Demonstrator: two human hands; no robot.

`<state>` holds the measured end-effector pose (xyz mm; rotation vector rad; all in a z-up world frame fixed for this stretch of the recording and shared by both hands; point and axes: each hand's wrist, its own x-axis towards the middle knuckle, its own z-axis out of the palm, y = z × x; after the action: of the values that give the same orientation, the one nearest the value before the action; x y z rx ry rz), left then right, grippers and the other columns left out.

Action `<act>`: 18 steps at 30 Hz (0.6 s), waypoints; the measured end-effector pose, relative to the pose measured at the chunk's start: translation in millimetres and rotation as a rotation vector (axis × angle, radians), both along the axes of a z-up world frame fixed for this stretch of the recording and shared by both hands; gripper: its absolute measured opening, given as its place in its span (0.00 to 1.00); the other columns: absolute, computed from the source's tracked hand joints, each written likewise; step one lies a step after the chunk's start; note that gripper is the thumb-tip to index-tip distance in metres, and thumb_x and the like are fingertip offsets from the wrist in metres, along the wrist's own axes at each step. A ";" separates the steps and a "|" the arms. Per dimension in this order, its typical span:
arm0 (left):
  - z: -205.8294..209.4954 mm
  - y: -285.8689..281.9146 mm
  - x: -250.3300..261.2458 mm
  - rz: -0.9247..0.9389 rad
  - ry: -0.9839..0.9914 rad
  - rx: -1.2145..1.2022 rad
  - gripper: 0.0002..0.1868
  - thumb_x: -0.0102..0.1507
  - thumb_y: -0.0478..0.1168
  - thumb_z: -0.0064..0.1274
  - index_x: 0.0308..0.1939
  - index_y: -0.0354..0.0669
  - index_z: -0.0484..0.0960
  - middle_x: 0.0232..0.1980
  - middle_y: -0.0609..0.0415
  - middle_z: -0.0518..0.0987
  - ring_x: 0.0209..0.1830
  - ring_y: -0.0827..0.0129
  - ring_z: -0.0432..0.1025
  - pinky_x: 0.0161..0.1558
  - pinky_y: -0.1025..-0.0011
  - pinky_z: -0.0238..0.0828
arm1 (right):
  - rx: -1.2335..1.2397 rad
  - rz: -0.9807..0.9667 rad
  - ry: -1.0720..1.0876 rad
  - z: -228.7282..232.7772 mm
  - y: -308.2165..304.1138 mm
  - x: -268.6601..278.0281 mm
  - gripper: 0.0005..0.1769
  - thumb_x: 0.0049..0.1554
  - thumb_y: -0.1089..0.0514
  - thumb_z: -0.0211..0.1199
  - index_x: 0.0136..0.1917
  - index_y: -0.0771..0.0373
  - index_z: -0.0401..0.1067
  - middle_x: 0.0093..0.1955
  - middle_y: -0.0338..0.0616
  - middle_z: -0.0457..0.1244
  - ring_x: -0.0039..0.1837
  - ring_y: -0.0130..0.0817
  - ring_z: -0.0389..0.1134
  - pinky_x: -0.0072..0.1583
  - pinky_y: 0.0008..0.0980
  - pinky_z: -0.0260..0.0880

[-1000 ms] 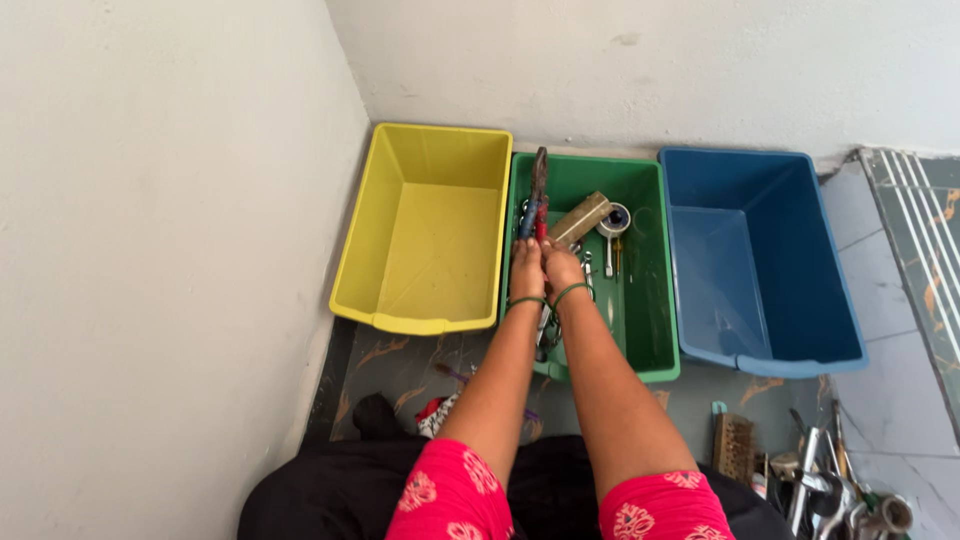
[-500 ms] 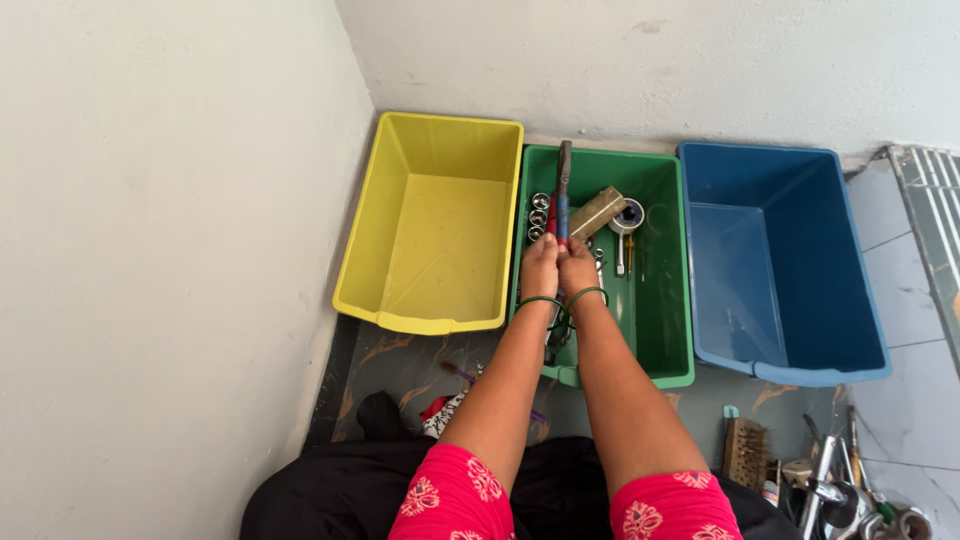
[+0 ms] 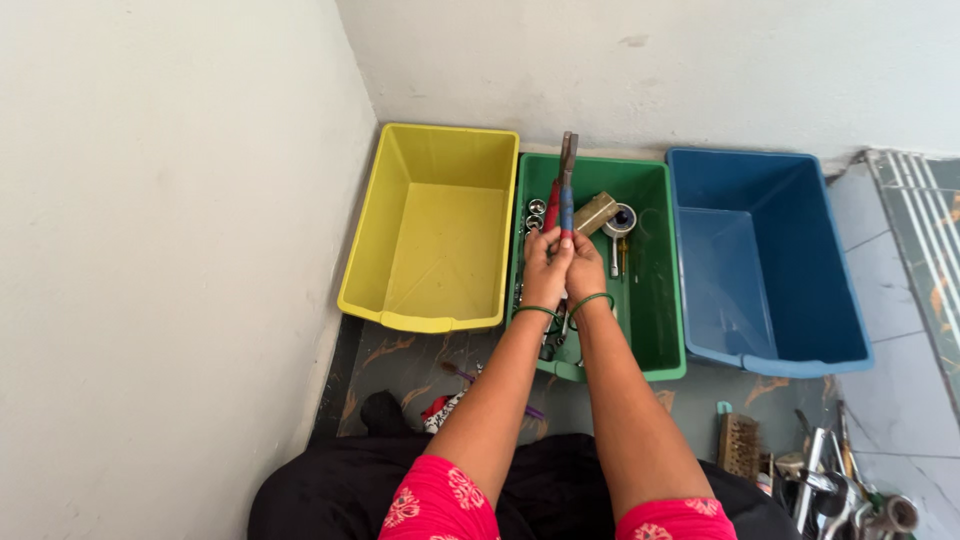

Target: The person sits on the floor and sorts various hand tools from a green bin onto the floor, then wipes the inside of three plastic bins with a cloth. Tools include wrenches, pliers, and sockets.

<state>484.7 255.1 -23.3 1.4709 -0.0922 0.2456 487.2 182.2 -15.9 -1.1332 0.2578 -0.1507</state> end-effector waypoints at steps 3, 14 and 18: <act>24.7 7.1 -3.5 0.003 0.000 0.051 0.26 0.69 0.52 0.57 0.63 0.36 0.77 0.76 0.31 0.63 0.76 0.50 0.59 0.74 0.58 0.54 | -0.129 0.040 -0.002 37.4 -4.9 -26.2 0.16 0.66 0.59 0.55 0.65 0.66 0.70 0.43 0.35 0.64 0.41 0.22 0.60 0.44 0.22 0.61; 102.9 15.2 -24.9 0.014 -0.224 0.131 0.34 0.72 0.52 0.49 0.74 0.33 0.62 0.74 0.39 0.66 0.74 0.51 0.62 0.71 0.60 0.57 | -0.176 0.208 -0.132 191.0 -23.4 -165.7 0.16 0.66 0.60 0.52 0.63 0.69 0.70 0.42 0.35 0.62 0.46 0.24 0.60 0.53 0.23 0.62; 130.7 11.6 -55.3 0.010 -0.232 0.169 0.21 0.67 0.45 0.55 0.62 0.40 0.78 0.55 0.48 0.76 0.56 0.61 0.74 0.60 0.65 0.72 | -0.186 0.204 -0.147 224.5 -33.3 -222.7 0.16 0.66 0.60 0.52 0.64 0.70 0.70 0.44 0.35 0.61 0.47 0.25 0.59 0.54 0.24 0.61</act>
<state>429.3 266.7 107.4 1.6067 -0.2994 0.4250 264.5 148.9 208.7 -1.3184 -0.0034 -0.0777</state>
